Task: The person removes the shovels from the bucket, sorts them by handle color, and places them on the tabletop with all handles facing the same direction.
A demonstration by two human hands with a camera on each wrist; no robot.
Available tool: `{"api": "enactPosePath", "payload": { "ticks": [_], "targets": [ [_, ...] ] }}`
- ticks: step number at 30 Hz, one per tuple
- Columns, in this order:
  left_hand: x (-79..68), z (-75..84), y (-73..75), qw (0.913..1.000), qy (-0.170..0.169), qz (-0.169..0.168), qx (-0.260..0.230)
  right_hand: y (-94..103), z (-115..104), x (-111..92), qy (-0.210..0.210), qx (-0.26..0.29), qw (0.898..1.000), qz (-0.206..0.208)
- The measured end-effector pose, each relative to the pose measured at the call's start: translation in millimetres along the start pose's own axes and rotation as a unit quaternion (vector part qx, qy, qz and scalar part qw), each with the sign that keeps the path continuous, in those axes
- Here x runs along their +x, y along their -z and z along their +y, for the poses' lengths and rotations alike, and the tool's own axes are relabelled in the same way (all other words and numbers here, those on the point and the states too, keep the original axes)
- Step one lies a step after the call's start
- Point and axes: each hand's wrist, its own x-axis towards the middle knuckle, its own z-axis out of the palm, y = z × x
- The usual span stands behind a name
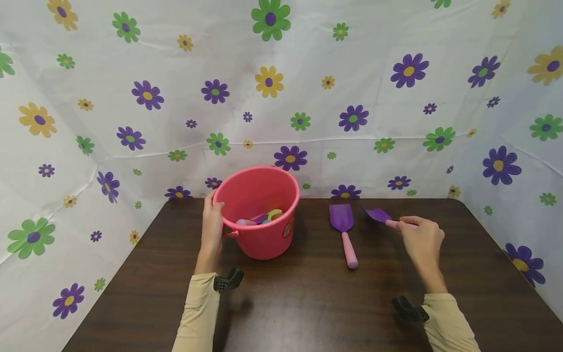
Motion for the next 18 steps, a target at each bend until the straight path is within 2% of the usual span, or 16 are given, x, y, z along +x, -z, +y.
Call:
{"api": "enactPosePath", "payload": {
  "ticks": [11,18],
  "targets": [
    [-1.0,-0.5,-1.2,1.0000,-0.003,-0.005,-0.007,-4.8,7.2,-0.9,-0.013,-0.009,1.000,-0.001],
    [-0.7,-0.4,-0.1,1.0000,-0.003,0.000,-0.004,-9.0,10.8,-4.7,-0.016,-0.008,1.000,-0.017]
  ]
}}
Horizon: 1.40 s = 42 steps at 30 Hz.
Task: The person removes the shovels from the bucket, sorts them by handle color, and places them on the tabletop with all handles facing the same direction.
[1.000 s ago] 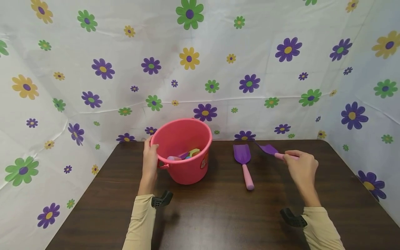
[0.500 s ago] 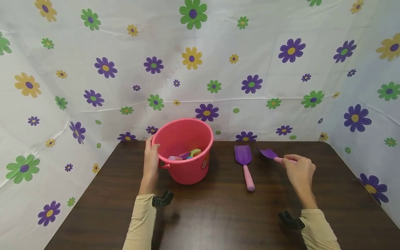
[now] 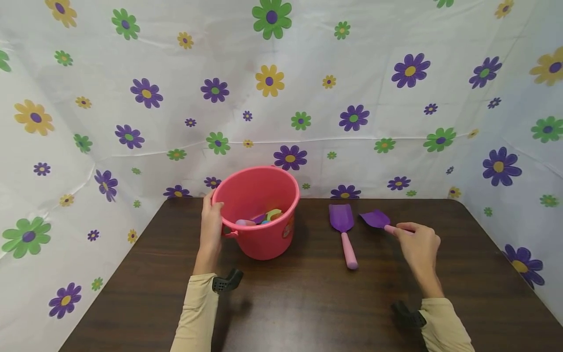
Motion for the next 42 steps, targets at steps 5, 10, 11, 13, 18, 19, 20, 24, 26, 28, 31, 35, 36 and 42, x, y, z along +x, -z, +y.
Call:
{"api": "enactPosePath", "payload": {
  "ticks": [5,10,11,13,18,19,20,24,26,28,31,35,36,42],
  "targets": [
    [6.0,6.2,-0.5,0.9999,-0.011,-0.004,-0.003,-1.0,-1.4,2.1,0.001,0.004,1.000,0.004],
    [9.7,10.4,-2.9,0.9998,-0.016,-0.006,-0.008,3.7,-1.8,5.4,0.017,-0.012,1.000,-0.004],
    [9.2,10.2,-3.4,0.9998,-0.015,-0.007,-0.009,5.1,-0.9,5.0,0.021,-0.017,1.000,-0.008],
    [7.6,8.0,-4.2,0.9999,-0.008,-0.009,-0.006,7.4,2.4,3.2,0.032,-0.030,0.999,-0.015],
    [-1.3,-1.1,1.0,0.9999,0.008,-0.008,0.003,6.3,11.9,-2.8,0.045,-0.048,0.996,-0.052],
    [-3.2,-2.6,3.5,0.9999,0.009,-0.005,0.003,4.6,12.5,-3.3,0.046,-0.051,0.996,-0.063],
    [-5.0,-3.9,5.1,0.9999,0.011,-0.003,0.005,3.3,13.9,-3.7,0.047,-0.056,0.995,-0.073],
    [-11.3,-8.9,13.4,0.9997,0.017,0.000,0.014,-4.8,15.7,-5.4,0.053,-0.074,0.990,-0.110],
    [-15.3,-10.6,17.8,0.9996,0.023,0.003,0.019,-9.3,16.5,-6.4,0.057,-0.080,0.986,-0.131],
    [-18.2,-11.1,20.2,0.9994,0.027,0.004,0.019,-11.6,16.6,-7.0,0.053,-0.082,0.984,-0.151],
    [-17.3,-9.2,17.2,0.9996,0.023,-0.005,0.016,-8.8,17.3,-6.2,0.056,-0.091,0.980,-0.167],
    [-9.7,-3.9,6.5,0.9997,0.010,-0.021,0.011,1.0,17.3,-1.5,0.067,-0.102,0.980,-0.158],
    [-9.2,-3.8,6.1,0.9997,0.009,-0.020,0.010,1.4,17.0,-1.1,0.068,-0.104,0.979,-0.160],
    [-10.7,-5.0,7.3,0.9999,0.014,-0.007,0.007,-0.6,18.5,-0.6,0.069,-0.111,0.974,-0.186]
  ]
}}
